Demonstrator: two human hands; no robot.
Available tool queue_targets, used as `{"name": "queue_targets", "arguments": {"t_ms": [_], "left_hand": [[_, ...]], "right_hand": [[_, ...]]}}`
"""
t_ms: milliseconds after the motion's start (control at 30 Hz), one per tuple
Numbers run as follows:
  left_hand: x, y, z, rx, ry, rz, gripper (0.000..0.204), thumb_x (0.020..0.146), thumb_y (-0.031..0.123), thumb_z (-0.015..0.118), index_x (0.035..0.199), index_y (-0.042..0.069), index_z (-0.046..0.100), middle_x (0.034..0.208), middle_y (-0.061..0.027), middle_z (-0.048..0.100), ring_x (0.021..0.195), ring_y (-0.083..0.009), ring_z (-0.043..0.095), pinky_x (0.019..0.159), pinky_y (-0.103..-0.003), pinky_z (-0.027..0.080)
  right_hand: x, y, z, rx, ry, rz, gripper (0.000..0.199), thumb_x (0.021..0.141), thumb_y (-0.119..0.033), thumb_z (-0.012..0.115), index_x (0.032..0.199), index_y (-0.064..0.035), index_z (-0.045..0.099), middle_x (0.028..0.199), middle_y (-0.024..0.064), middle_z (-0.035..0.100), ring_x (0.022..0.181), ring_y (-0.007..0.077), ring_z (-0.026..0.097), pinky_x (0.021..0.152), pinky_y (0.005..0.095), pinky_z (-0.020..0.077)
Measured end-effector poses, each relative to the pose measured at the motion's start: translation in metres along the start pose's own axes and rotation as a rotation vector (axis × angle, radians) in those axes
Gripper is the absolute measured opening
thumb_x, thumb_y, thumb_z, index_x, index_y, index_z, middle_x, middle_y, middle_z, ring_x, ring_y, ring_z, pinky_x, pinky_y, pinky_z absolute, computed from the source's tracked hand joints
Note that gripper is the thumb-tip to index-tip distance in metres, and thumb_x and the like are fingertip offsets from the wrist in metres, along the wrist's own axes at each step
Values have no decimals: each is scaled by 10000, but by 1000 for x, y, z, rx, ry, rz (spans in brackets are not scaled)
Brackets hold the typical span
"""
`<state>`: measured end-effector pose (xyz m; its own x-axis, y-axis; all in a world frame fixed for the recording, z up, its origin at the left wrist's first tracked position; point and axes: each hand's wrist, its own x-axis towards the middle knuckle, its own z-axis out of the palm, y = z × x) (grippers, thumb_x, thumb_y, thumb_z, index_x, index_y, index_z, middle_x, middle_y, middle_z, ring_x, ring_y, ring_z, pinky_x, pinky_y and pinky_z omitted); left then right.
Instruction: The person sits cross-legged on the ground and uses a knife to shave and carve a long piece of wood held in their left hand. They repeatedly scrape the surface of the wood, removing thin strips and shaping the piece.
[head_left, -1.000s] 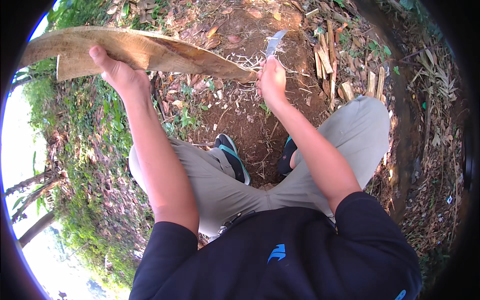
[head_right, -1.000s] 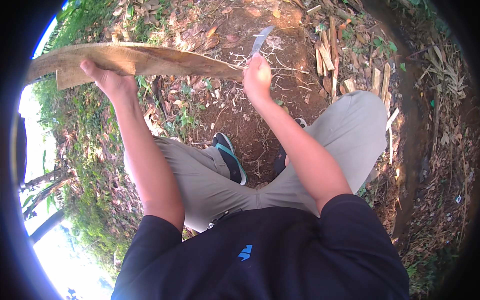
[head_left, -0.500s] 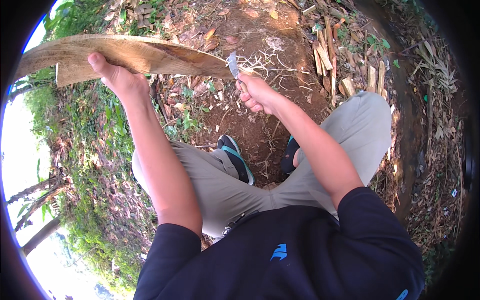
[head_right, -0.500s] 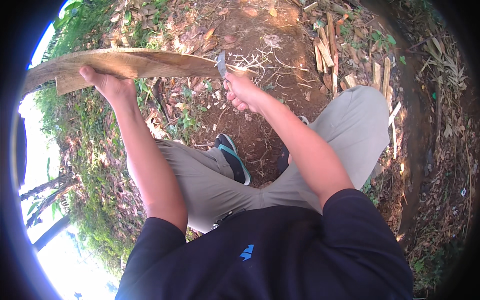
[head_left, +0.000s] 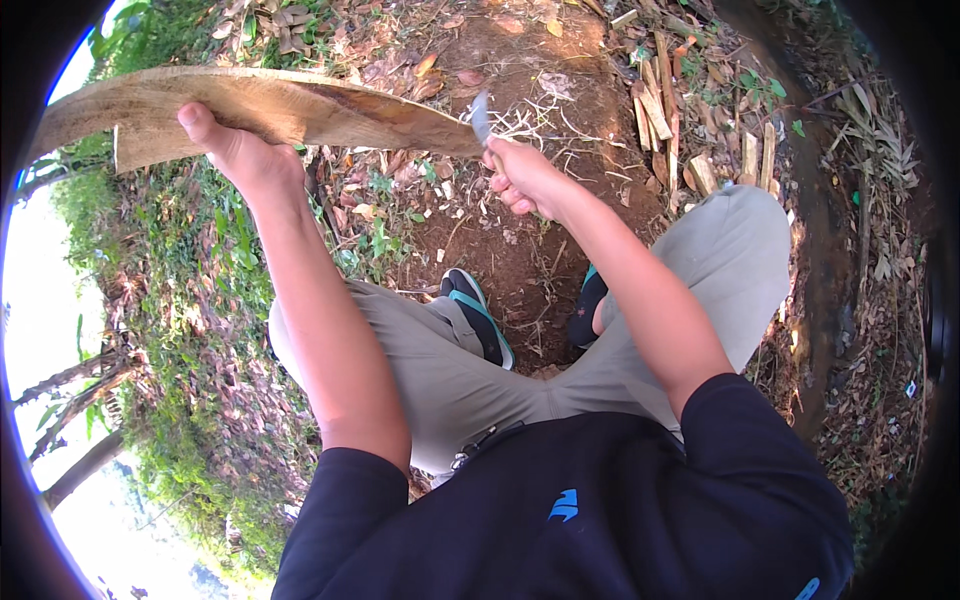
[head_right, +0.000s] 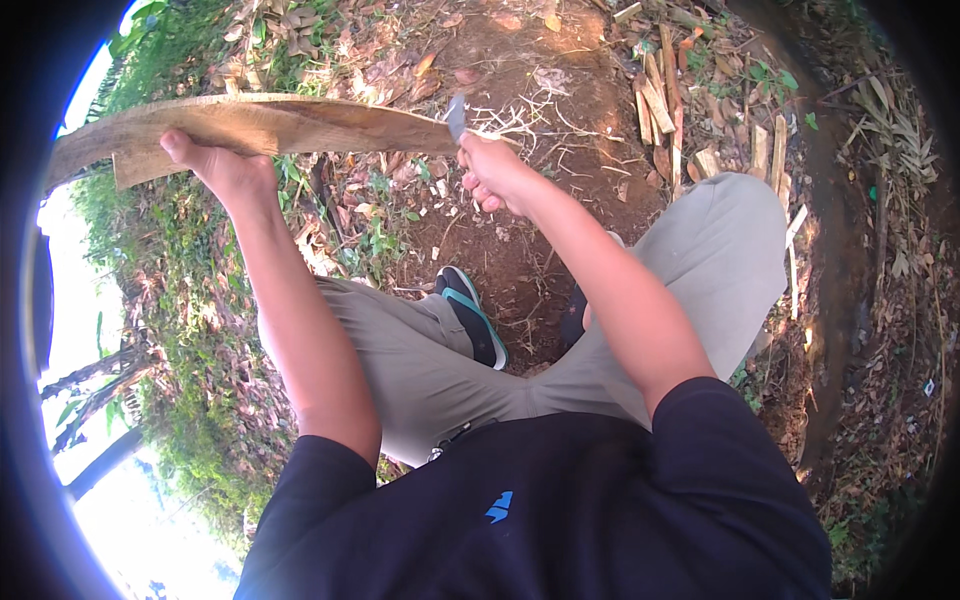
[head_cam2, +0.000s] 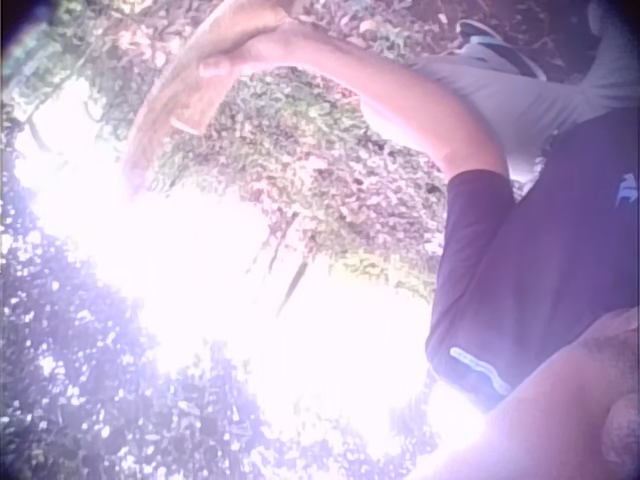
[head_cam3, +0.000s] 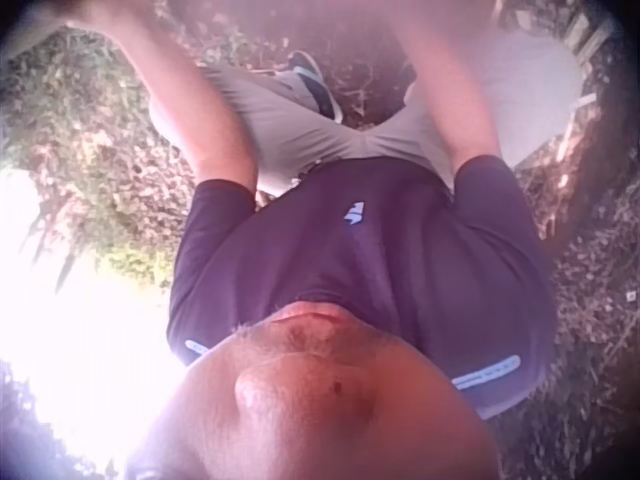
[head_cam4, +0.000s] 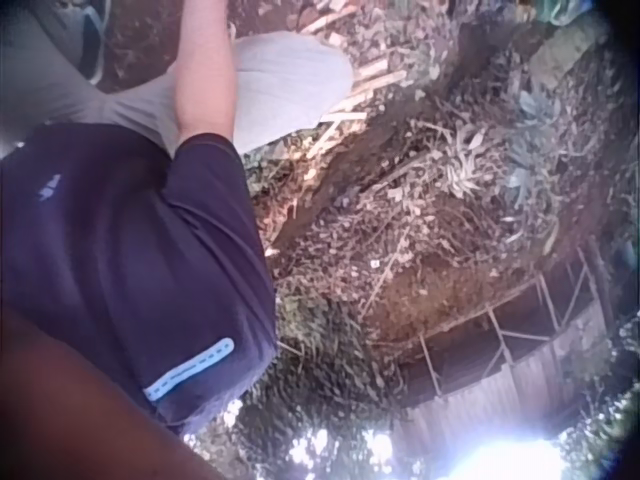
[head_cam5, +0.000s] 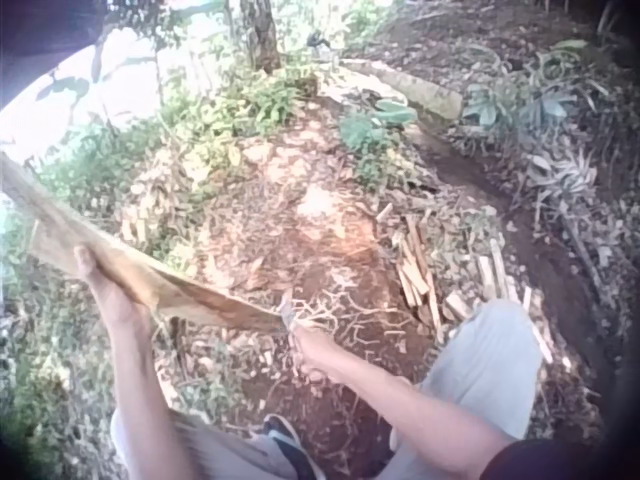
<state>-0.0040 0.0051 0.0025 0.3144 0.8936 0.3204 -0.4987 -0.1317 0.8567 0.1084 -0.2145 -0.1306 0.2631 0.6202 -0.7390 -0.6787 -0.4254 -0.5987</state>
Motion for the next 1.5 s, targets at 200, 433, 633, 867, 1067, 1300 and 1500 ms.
{"name": "queue_targets", "arguments": {"t_ms": [200, 433, 633, 867, 1067, 1300, 1500], "left_hand": [[-1, 1, -2, 32, -3, -9, 1236, 637, 796, 689, 1461, -9, 241, 1428, -154, 354, 1319, -302, 370, 1114, -452, 318], [5, -6, -17, 47, 21, -8, 1101, 736, 823, 552, 1495, 108, 196, 1449, -125, 301, 1344, -275, 322, 1153, -471, 262], [1, -4, -11, 22, -18, -31, 1098, 723, 828, 563, 1477, 107, 225, 1406, -124, 341, 1317, -278, 355, 1152, -468, 275], [5, -6, -11, 23, -29, -24, 1092, 707, 819, 593, 1458, 100, 261, 1380, -109, 386, 1285, -275, 400, 1135, -466, 328], [4, -3, -4, 30, 0, -18, 1156, 663, 824, 630, 1453, 62, 266, 1368, -124, 395, 1279, -285, 406, 1103, -458, 344], [-4, -1, -3, 36, 40, 8, 1166, 668, 830, 622, 1451, 48, 257, 1400, -132, 354, 1304, -281, 370, 1106, -456, 325], [-1, -1, -4, 38, 11, -17, 1151, 683, 828, 608, 1454, 48, 258, 1406, -140, 350, 1315, -286, 360, 1129, -464, 308]], "right_hand": [[8, -5, -12, 119, 581, -584, 370, 1030, -351, 316, 879, -71, 506, 630, 57, 520, 540, 147, 523, 515, 361, 429], [-7, 1, 4, -760, 137, -260, 416, 1038, -348, 285, 1051, -3, 517, 637, 104, 532, 431, 210, 506, 377, 352, 430], [-4, -8, -18, 70, -332, 124, 367, 1042, -455, 308, 856, -155, 409, 549, -85, 294, 356, 3, 214, 265, 187, 193], [-13, -12, -7, 120, 133, -208, 337, 1032, -404, 324, 869, -120, 402, 570, -51, 340, 384, 47, 286, 307, 232, 263], [19, 9, -16, -384, 487, -440, 331, 1032, -392, 340, 978, -92, 470, 621, 19, 443, 384, 99, 373, 324, 282, 320], [-2, 2, -3, -361, -44, -79, 313, 1033, -398, 345, 895, -132, 434, 589, -34, 376, 380, 43, 296, 304, 222, 256], [5, 10, -11, 161, -354, 66, 335, 1041, -454, 342, 877, -170, 416, 547, -99, 298, 355, -9, 214, 263, 170, 187]]}}
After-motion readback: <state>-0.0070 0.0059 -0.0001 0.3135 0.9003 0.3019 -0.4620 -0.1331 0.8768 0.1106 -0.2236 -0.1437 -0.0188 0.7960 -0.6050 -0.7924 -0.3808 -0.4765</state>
